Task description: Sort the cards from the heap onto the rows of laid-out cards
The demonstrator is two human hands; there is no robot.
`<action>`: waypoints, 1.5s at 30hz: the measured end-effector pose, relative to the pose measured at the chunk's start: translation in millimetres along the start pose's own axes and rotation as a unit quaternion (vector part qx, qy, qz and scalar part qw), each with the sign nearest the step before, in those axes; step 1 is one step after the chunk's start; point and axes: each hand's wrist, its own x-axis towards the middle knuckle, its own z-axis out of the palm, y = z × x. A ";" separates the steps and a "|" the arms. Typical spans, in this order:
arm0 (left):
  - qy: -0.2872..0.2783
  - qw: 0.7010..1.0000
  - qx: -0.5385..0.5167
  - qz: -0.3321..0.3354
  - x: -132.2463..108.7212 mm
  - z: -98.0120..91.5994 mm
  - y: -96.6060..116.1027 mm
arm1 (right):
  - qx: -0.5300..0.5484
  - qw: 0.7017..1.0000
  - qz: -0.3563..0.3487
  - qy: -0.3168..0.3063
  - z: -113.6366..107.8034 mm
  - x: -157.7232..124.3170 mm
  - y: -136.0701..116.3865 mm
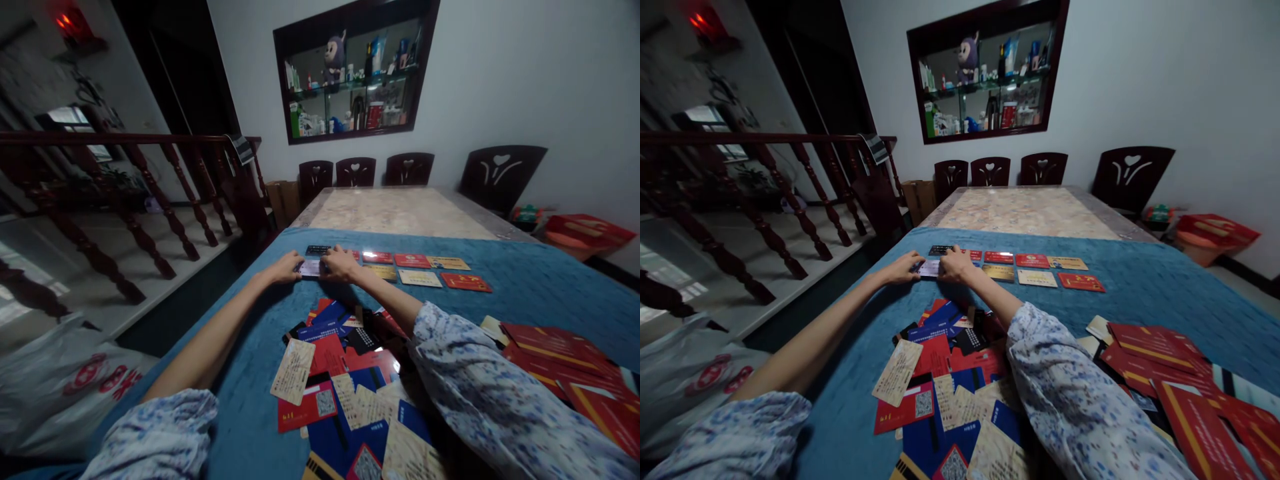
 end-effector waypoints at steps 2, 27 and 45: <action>-0.003 1.000 0.008 -0.002 7.2 0.6 -2.6 | 0.001 1.000 0.006 -0.005 1.8 6.7 2.8; -0.130 0.984 0.093 -0.072 43.6 -5.1 7.7 | -0.003 0.993 0.034 -0.111 1.6 44.7 8.3; -0.096 0.986 0.102 -0.094 35.4 3.0 8.4 | -0.048 0.994 0.013 -0.099 -5.0 37.5 2.3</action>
